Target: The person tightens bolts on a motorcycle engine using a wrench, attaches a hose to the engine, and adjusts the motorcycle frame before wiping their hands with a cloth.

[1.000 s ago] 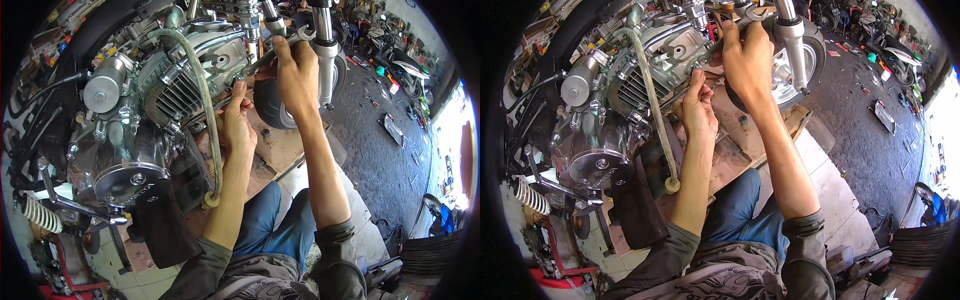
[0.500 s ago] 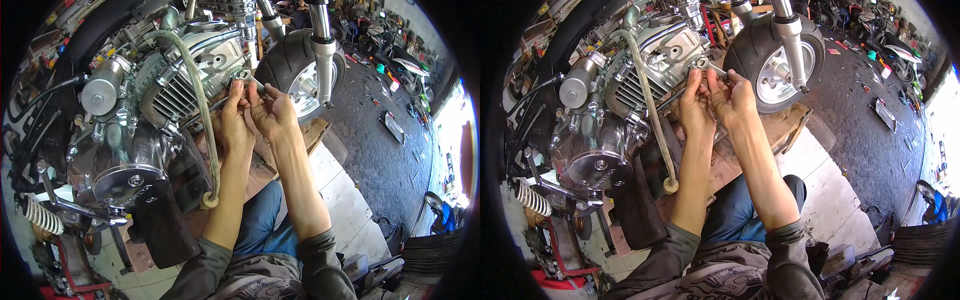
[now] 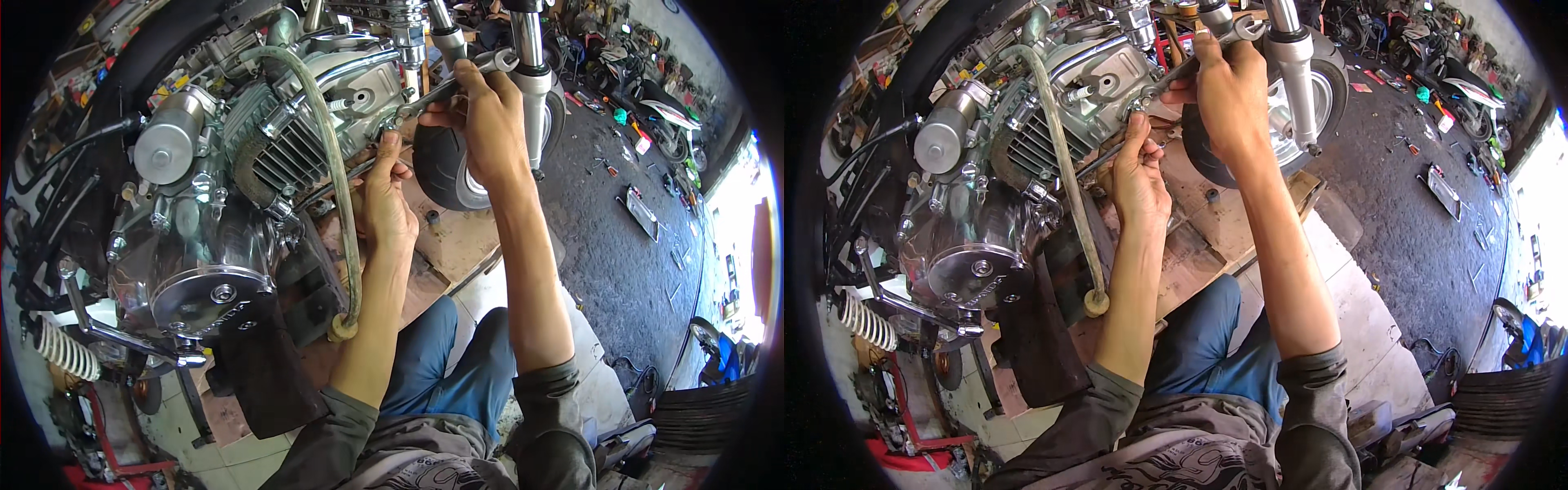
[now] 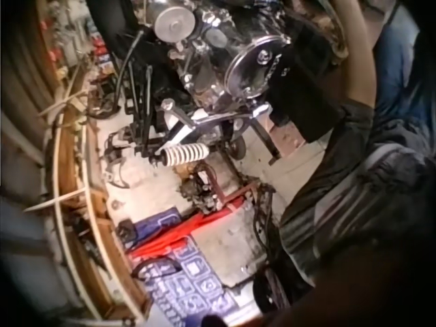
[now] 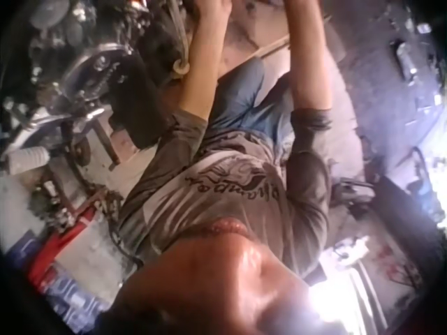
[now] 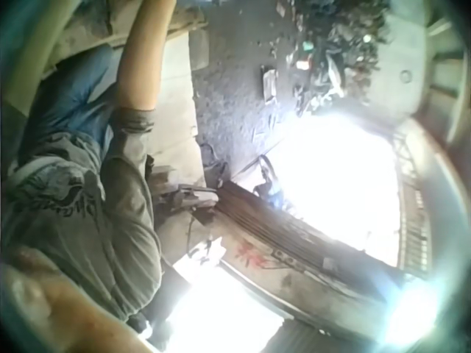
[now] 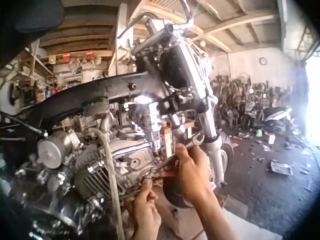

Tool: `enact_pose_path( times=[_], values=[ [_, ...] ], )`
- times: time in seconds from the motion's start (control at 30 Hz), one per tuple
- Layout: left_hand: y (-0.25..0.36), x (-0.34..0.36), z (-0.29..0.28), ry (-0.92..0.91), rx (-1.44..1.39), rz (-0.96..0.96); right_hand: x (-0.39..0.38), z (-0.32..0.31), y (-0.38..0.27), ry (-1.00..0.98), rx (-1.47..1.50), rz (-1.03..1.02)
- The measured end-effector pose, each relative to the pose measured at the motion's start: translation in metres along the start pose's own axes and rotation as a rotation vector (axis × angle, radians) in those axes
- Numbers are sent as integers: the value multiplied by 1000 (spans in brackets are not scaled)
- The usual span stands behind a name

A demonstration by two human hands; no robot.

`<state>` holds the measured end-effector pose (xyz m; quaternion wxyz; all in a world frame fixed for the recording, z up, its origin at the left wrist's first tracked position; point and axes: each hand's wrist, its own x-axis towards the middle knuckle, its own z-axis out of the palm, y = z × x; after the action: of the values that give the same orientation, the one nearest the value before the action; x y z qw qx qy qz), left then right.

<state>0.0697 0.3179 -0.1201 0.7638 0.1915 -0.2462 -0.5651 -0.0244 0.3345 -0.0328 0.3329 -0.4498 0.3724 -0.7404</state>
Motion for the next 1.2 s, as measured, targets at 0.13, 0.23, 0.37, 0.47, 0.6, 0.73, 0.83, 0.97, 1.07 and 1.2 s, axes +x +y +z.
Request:
enact_pose_path(
  times=[0.13, 0.23, 0.37, 0.47, 0.6, 0.73, 0.83, 0.97, 1.07, 1.2],
  values=[
    [-1, 1, -1, 12, 2, 17, 2, -4, 10, -1, 41, 49],
    [-3, 3, -1, 23, -9, 12, -4, -7, 36, 103, 356, 116],
    [-3, 4, -1, 21, 16, 6, -14, -10, 72, 194, 959, 603],
    [0, 2, -1, 4, -20, -111, -22, -9, 88, 164, 1404, 846],
    [2, 0, 2, 10, 15, 23, -28, -9, 77, 337, 1071, 556],
    [0, 2, 3, 68, -34, -27, -22, -9, 44, 215, 476, 104],
    [-1, 3, 0, 52, -16, -20, -7, -7, 20, 74, 270, 79],
    [-2, 3, -3, 13, -7, 36, 2, -3, 8, 21, 126, 151],
    [-2, 2, -2, 36, -6, -23, 2, -5, 16, 4, 156, 129],
    [-1, 2, 2, 40, -25, -1, -10, -4, 50, 173, 648, 362]
  ],
)
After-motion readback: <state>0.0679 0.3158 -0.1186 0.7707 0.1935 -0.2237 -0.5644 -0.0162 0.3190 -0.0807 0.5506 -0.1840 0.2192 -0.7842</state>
